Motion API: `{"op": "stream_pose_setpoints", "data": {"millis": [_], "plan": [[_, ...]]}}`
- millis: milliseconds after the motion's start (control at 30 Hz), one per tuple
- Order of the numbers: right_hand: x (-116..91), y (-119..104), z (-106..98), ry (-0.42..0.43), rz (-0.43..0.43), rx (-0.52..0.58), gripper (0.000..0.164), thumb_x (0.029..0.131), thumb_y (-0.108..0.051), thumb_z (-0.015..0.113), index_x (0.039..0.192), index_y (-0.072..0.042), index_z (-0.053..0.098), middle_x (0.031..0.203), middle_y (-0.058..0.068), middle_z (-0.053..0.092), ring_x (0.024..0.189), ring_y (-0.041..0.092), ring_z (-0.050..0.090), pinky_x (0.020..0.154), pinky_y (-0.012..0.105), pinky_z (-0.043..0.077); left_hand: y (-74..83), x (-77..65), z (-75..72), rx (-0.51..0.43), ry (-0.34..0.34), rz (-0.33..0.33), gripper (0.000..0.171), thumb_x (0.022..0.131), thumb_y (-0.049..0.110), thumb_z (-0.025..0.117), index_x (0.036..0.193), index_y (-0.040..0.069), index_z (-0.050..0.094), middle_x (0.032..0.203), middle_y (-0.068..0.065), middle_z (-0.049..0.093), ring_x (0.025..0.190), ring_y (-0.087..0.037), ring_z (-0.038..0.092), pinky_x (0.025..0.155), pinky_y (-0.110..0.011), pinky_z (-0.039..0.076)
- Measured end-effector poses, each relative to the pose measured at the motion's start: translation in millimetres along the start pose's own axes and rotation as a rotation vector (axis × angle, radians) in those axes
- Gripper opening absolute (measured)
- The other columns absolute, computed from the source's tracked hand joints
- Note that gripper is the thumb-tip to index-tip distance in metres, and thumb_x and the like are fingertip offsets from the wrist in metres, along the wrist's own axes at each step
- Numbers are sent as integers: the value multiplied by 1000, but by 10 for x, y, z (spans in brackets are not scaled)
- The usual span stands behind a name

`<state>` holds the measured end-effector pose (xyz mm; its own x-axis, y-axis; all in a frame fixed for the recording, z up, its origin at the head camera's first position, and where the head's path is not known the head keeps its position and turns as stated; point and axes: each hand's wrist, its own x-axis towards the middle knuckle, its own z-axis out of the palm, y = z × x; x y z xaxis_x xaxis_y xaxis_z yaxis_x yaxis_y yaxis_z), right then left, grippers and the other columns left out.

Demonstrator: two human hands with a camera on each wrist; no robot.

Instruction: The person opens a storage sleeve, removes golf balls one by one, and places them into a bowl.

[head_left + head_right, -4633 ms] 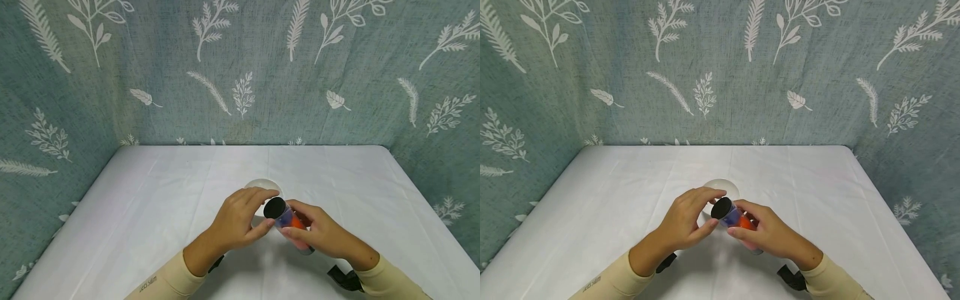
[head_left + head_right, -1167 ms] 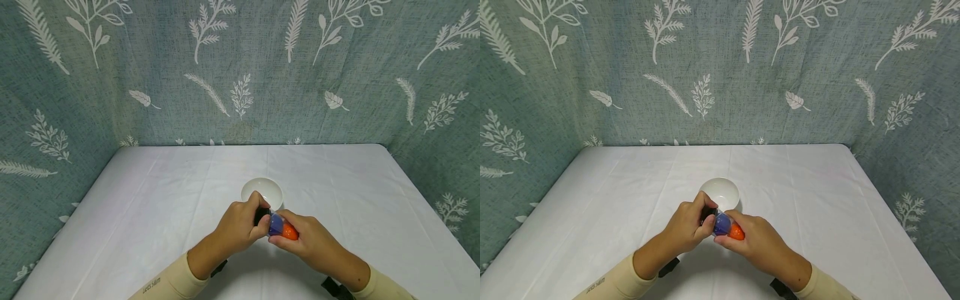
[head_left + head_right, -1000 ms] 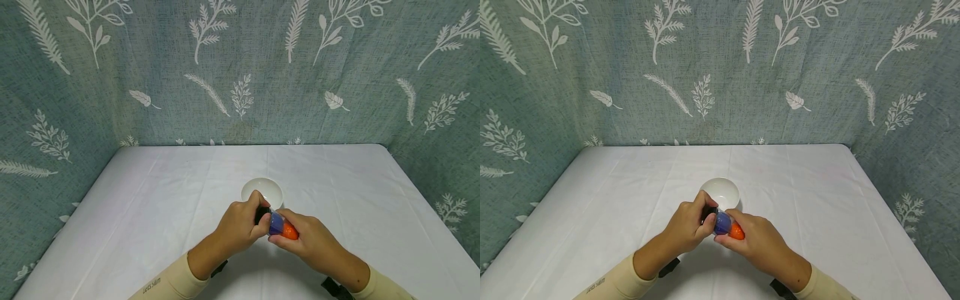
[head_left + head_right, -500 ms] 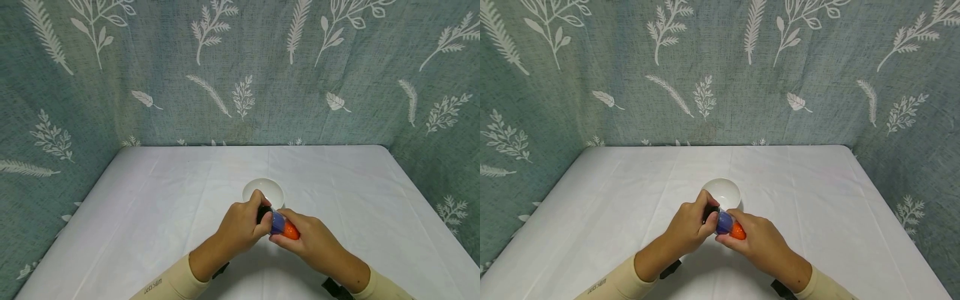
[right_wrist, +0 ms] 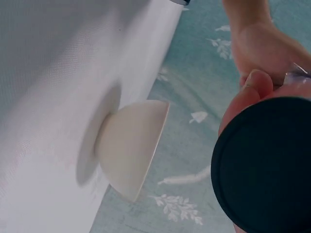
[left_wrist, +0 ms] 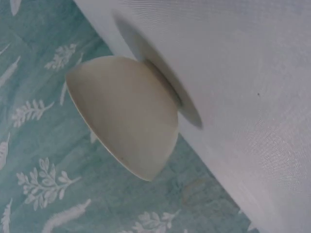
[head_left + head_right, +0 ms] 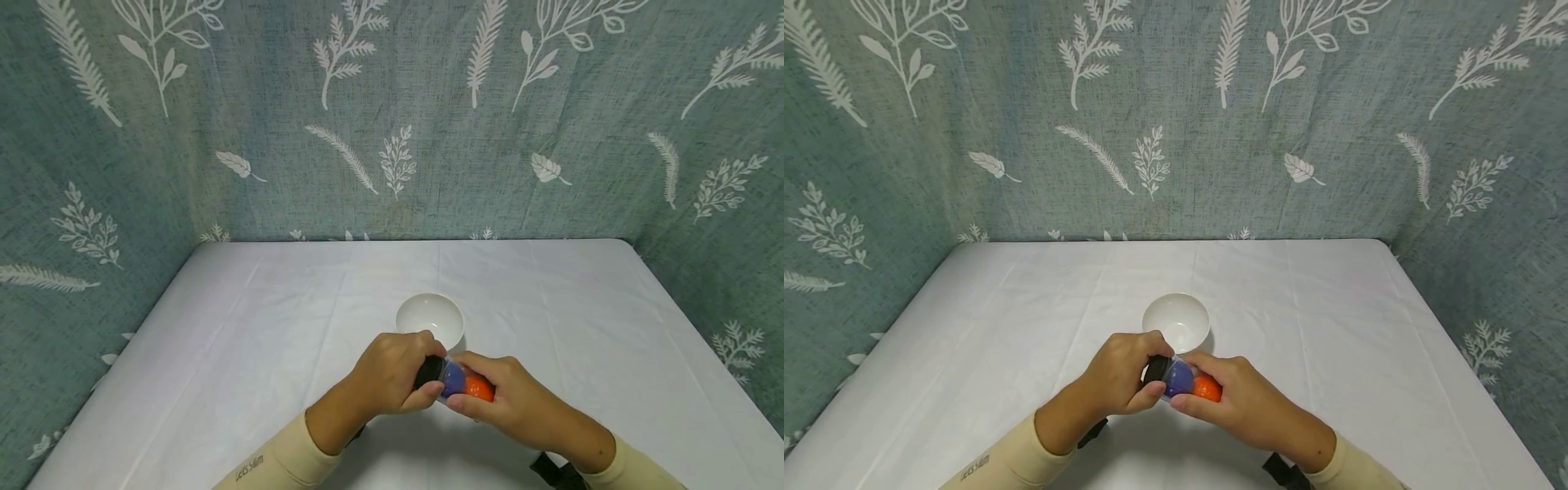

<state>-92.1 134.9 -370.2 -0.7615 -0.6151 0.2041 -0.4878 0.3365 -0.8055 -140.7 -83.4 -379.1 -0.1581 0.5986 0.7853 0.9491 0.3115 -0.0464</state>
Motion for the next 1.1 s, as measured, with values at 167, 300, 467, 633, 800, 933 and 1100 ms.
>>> {"op": "stream_pose_setpoints", "data": {"millis": [167,300,467,633,800,933,1100], "plan": [[9,7,38,18,-29,-40,32,95,-23,70,124,-14,61,91,-5,68,74,0,58,61,22,55,6,9,6,37,53,39,41,105,35,24,96,7,52,70,0,61,48,-3,47,48,-8,40],[25,-2,59,43,5,-85,35,94,-27,71,125,-13,61,92,-4,69,73,-2,58,60,21,54,8,3,20,47,64,14,42,105,33,24,93,6,54,70,0,64,48,-3,49,47,-9,41],[17,-21,68,49,59,-103,37,94,-31,70,124,-11,61,90,-5,68,72,-2,57,60,20,54,29,0,32,41,51,-34,45,105,35,23,93,6,54,71,-1,65,47,-3,51,47,-9,43],[10,-21,68,64,56,-108,34,94,-31,70,121,-12,62,87,-6,66,71,-2,56,59,20,53,55,4,39,32,44,-79,46,105,36,22,94,6,54,74,-1,66,49,-5,56,48,-11,46],[16,-2,55,85,36,-124,28,95,-31,70,116,-14,62,84,-8,63,68,-3,54,56,20,51,70,13,54,14,18,-152,48,106,38,21,93,6,53,72,-2,68,49,-6,58,48,-12,46],[28,7,53,99,36,-141,26,95,-32,69,114,-15,62,81,-9,61,65,-3,52,55,20,50,98,16,56,11,-14,-230,49,106,40,19,94,6,52,69,-2,69,49,-5,56,47,-11,44],[32,20,54,119,57,-166,27,95,-35,69,114,-17,62,83,-9,62,66,-2,53,56,20,50,139,27,61,-1,-56,-331,47,107,42,21,97,7,51,67,-1,68,50,-4,53,47,-12,42]]}}
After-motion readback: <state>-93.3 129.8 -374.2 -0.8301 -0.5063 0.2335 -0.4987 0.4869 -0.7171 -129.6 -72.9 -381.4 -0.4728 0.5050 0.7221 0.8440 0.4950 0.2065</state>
